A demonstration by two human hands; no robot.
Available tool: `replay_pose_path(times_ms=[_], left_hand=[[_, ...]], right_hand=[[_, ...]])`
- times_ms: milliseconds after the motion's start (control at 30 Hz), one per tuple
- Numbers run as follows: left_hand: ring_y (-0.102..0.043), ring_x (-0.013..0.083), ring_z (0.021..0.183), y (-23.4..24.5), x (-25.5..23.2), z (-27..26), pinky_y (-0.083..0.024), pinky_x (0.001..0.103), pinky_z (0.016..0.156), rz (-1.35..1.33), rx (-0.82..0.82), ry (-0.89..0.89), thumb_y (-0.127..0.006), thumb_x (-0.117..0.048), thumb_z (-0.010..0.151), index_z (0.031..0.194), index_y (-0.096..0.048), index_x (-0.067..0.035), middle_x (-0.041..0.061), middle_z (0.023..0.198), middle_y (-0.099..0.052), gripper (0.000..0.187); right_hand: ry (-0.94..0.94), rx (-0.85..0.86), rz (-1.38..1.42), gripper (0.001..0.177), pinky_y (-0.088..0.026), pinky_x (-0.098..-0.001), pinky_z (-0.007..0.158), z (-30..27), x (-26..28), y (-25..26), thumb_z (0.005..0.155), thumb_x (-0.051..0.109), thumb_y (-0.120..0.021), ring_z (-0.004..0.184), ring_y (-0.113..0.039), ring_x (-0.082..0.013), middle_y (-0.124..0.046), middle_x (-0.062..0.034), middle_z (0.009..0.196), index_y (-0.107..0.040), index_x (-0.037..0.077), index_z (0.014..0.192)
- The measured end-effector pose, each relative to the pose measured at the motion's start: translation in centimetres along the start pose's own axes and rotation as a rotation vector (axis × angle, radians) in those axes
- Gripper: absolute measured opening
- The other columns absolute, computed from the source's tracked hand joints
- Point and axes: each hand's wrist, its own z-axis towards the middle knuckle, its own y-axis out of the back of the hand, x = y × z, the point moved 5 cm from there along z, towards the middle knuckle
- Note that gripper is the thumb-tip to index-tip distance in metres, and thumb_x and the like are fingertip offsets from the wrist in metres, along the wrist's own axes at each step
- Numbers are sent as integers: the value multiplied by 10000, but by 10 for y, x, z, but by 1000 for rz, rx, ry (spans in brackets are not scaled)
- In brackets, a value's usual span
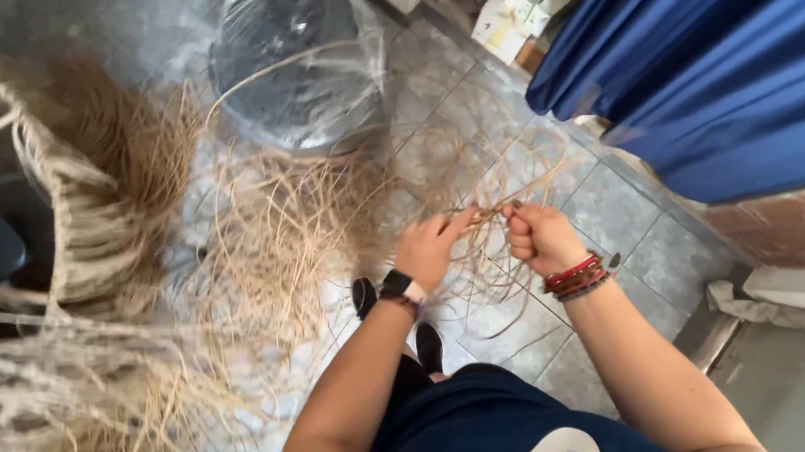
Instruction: Weaving natural fiber strands around a frame to create a decorative furniture piece
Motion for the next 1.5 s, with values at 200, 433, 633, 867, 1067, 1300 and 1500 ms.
replay_pose_path(times_ms=[200, 433, 633, 867, 1067, 1300, 1500], left_hand=[[-617, 173, 1006, 46, 18, 30, -441, 331, 815, -50, -10, -203, -492, -289, 1033, 1282, -624, -392, -36, 1079, -632, 300], [-447, 320, 1264, 51, 49, 66, -371, 516, 969, 82, 363, -80, -653, -327, 794, 1098, -729, -293, 43, 1442, -455, 315], [-656, 300, 942, 20, 65, 106, -508, 397, 831, -531, 157, 248, -642, -271, 911, 976, -756, -262, 7, 968, -559, 132], [-736, 243, 808, -112, 132, 127, -631, 334, 721, -2074, 90, 1564, -592, -92, 951, 797, -610, -93, 67, 778, -677, 155], [-534, 80, 459, -86, 139, 134, -431, 206, 374, -1600, -56, 1472, -533, -218, 1012, 871, -601, -137, -31, 631, -514, 175], [-724, 364, 780, 64, 83, 176, -561, 456, 665, -557, 7, 533, -574, -326, 993, 905, -637, -197, 132, 747, -696, 169], [-493, 114, 488, 105, 61, 190, -422, 240, 473, -1210, 72, 504, -434, -152, 1011, 1025, -666, -166, -34, 522, -496, 233]], right_hand=[[46, -67, 182, 300, -159, -129, 398, 38, 4, 8, 1090, 215, -387, 499, -116, -13, -114, 110, 661, -626, 35, 1112], [162, -110, 155, 276, -144, -148, 348, 30, 67, -49, 1068, 154, -391, 439, -149, -10, -162, 94, 591, -616, 31, 1169], [32, 68, -103, 315, -243, -191, 291, 17, 68, -92, 989, 52, -444, 340, -338, -51, -409, 76, 494, -610, -123, 1191], [-64, 68, 8, 168, -220, -187, 287, -14, 46, -80, 1021, 39, -485, 361, -282, -44, -301, 29, 541, -611, -73, 1018], [-125, 6, -183, 299, -417, -261, 384, -9, 71, -83, 1041, 166, -431, 542, -508, -153, -514, -111, 758, -606, -66, 1112], [-70, -77, -161, 389, -647, -414, 492, 60, 59, -76, 1088, 288, -426, 749, -743, -359, -703, -268, 930, -602, -55, 1135], [-69, 87, 48, 430, -672, -402, 566, 42, 97, -112, 1096, 281, -323, 886, -757, -367, -713, -266, 1019, -618, -29, 1053]])
